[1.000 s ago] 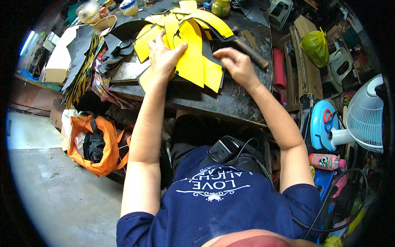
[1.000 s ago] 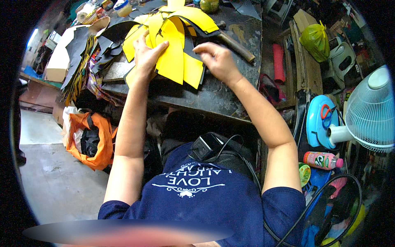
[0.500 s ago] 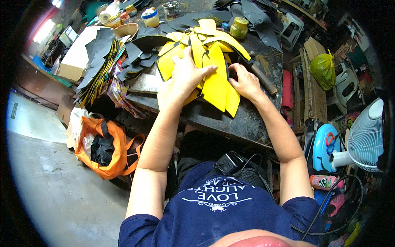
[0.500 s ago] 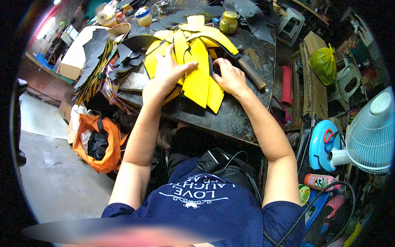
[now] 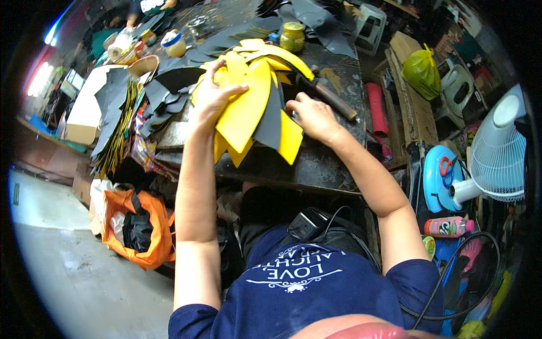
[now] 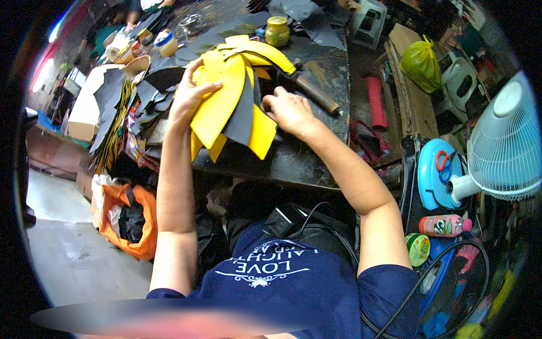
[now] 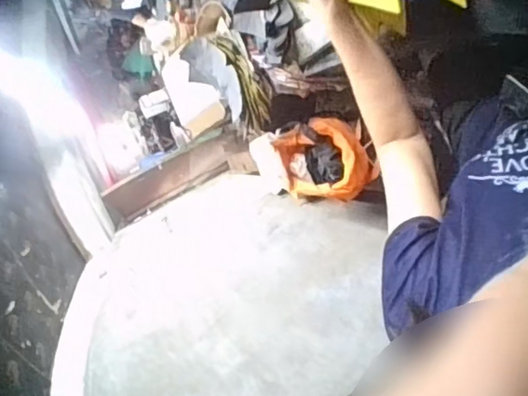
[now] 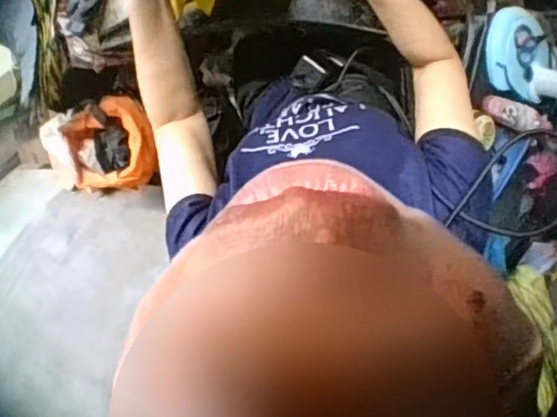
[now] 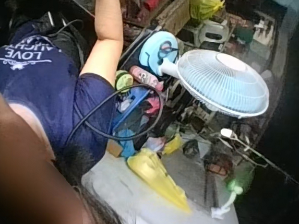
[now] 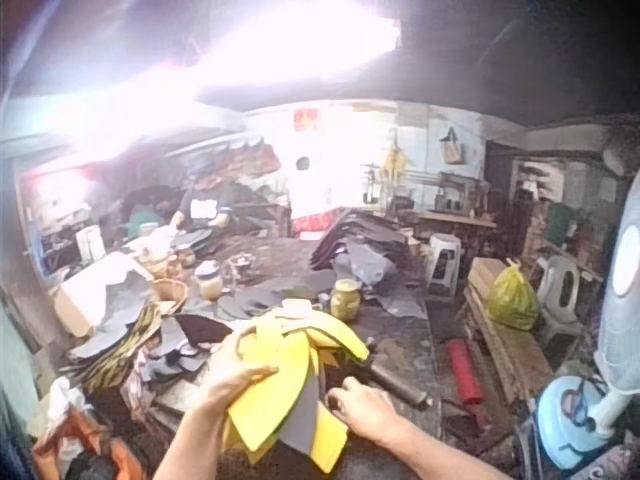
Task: The person sorts and organizes various materials on a cluttered workbench. They handle an orange bag, yellow foam pieces, and black rubber-like sheets, moving them into piles. They also pick up and examine cardboard shoe insole templates, separating and stacking them.
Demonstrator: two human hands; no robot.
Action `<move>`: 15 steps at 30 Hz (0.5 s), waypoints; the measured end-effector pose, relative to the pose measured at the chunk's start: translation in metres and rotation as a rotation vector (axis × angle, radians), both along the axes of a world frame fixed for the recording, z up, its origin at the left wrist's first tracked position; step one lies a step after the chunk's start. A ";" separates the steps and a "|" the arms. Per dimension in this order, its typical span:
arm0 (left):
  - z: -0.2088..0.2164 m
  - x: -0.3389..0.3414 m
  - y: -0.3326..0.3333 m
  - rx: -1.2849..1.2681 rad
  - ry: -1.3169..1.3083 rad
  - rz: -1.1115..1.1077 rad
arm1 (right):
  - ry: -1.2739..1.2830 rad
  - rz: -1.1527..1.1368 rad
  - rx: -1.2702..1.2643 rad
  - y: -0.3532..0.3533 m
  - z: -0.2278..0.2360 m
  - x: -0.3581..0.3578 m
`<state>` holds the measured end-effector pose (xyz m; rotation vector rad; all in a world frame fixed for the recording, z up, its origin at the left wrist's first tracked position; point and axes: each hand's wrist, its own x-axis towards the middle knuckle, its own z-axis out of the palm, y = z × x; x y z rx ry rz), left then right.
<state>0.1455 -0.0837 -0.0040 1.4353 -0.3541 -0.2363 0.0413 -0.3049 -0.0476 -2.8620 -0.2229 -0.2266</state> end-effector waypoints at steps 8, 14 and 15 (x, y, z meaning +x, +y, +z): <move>0.061 -0.019 0.008 -0.307 -0.191 -0.097 | -0.146 -0.173 0.601 -0.018 0.000 -0.022; 0.107 -0.035 0.005 -0.308 -0.277 -0.017 | -0.219 -0.157 1.276 -0.033 -0.001 -0.044; 0.114 -0.034 0.002 -0.313 -0.252 0.037 | -0.231 -0.196 1.286 -0.032 -0.003 -0.044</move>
